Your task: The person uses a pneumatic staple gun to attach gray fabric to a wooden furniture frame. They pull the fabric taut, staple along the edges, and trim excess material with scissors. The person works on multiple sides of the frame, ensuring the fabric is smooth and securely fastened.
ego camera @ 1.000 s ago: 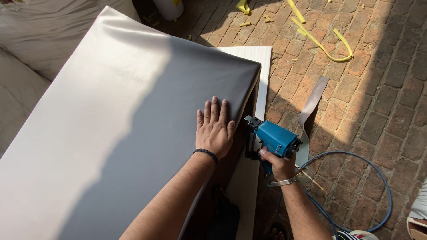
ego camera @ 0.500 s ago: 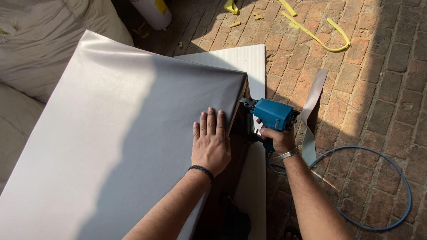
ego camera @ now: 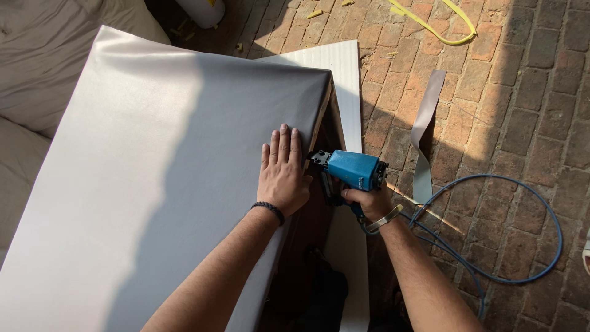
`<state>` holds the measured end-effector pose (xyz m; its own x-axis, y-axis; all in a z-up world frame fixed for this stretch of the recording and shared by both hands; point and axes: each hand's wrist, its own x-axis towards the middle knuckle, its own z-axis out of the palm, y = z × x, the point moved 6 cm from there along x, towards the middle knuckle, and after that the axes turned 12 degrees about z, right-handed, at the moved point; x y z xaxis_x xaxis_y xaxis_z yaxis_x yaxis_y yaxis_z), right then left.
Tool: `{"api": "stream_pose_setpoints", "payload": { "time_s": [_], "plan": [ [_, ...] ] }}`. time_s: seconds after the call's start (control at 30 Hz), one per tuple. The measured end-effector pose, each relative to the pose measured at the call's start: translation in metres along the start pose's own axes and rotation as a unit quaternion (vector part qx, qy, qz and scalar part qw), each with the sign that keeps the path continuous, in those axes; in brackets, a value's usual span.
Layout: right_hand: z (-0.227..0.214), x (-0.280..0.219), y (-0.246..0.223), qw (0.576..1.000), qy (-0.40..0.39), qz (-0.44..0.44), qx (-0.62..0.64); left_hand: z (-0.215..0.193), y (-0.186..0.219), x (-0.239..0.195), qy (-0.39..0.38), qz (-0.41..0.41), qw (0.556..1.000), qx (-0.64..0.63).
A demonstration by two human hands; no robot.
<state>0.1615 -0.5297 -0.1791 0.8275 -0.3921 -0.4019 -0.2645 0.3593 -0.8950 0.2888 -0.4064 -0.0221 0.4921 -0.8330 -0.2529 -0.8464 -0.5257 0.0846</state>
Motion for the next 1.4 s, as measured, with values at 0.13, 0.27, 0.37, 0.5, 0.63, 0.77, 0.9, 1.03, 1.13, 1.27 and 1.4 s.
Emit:
{"api": "stream_pose_setpoints", "payload": {
  "time_s": [0.13,0.27,0.37,0.5,0.63,0.77,0.9,1.03,1.13,1.27,1.4],
  "plan": [
    [0.015,-0.022,0.007,1.0,-0.01,-0.004,-0.009,0.005,0.002,-0.074,0.043,0.027,0.999,-0.009],
    [0.03,-0.048,0.009,0.998,-0.036,-0.025,0.041,0.027,0.0,-0.141,0.051,0.015,0.999,0.001],
    [0.041,-0.062,0.018,0.999,-0.037,-0.017,0.002,0.039,-0.005,-0.163,0.056,0.014,0.998,0.021],
    [0.051,-0.082,0.04,0.999,-0.034,-0.012,-0.026,0.049,-0.004,-0.184,0.06,0.014,0.998,0.021],
    [0.065,-0.104,0.049,0.998,-0.034,-0.022,-0.041,0.048,-0.003,-0.207,0.056,0.008,0.998,0.021],
    [0.062,-0.107,0.052,0.999,-0.032,0.0,-0.034,0.059,0.001,-0.217,0.045,-0.011,0.999,0.013],
    [0.063,-0.114,0.049,0.998,-0.053,-0.033,-0.003,0.062,-0.002,-0.239,0.065,-0.011,0.998,0.017],
    [0.049,-0.14,0.023,0.997,-0.01,-0.056,-0.05,0.065,0.007,-0.262,0.066,-0.026,0.997,0.037],
    [0.059,-0.161,-0.02,0.982,0.023,-0.101,-0.156,0.069,0.011,-0.291,0.072,-0.053,0.996,0.031],
    [0.109,-0.183,-0.094,0.886,-0.045,-0.33,-0.323,0.076,0.023,-0.331,0.061,-0.119,0.991,0.002],
    [0.181,-0.165,-0.116,0.744,-0.119,-0.345,-0.56,0.074,0.032,-0.372,0.03,-0.247,0.966,-0.073]
  ]
}}
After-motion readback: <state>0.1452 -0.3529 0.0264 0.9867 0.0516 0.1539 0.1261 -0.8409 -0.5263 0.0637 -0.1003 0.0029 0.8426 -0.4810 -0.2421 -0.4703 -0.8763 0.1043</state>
